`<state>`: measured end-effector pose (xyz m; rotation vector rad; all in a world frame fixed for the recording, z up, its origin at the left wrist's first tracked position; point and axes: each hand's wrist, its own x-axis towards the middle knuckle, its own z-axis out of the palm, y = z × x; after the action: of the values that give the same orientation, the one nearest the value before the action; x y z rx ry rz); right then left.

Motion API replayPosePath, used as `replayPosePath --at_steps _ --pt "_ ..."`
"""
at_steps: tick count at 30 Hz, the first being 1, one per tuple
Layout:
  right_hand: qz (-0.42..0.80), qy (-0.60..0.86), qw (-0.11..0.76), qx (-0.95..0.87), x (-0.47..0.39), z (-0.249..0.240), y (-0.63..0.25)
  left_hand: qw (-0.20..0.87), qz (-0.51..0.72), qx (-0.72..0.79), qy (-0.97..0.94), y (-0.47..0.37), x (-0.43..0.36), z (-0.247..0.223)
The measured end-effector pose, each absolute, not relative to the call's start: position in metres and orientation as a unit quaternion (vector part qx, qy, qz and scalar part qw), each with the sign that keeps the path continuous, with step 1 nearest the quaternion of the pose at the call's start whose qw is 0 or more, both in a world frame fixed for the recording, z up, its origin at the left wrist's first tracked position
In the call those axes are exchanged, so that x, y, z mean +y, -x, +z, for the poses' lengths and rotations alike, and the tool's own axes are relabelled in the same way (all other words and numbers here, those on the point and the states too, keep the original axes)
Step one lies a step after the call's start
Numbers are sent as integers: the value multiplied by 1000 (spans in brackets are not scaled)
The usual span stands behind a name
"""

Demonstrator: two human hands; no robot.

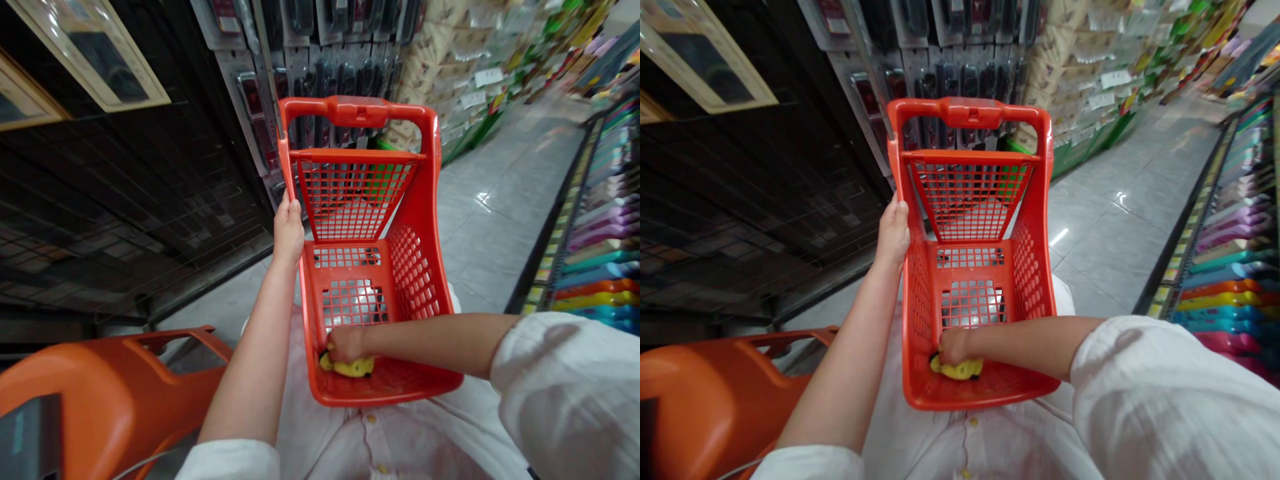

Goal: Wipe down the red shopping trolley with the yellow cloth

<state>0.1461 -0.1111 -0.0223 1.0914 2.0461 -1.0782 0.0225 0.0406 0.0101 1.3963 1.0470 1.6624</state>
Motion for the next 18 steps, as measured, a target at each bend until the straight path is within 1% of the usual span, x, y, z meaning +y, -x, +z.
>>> replayPosePath --at_steps 3,5,7,8,10,12,14,16,18 --pt "-431 -407 301 747 -117 -4 -151 357 647 402 -541 -22 42 9" --pt "-448 -389 287 752 -122 12 -170 358 647 397 -544 -21 43 8" --pt "-436 -372 292 766 -126 29 -197 359 646 395 -546 -21 44 7" --pt "-413 -367 313 772 -127 35 -211 359 647 395 -545 -21 44 7" --pt "-340 -350 391 780 -125 40 -231 357 652 394 -540 -22 44 7" --pt "-274 -309 475 777 -121 34 -236 356 657 389 -539 -24 43 7" --pt "-247 -267 517 774 -116 19 -222 355 657 385 -543 -25 43 8" --pt "-259 -250 509 782 -111 4 -193 352 656 383 -546 -25 42 8" --pt "-282 -249 477 794 -106 -8 -161 351 655 385 -547 -25 42 9"
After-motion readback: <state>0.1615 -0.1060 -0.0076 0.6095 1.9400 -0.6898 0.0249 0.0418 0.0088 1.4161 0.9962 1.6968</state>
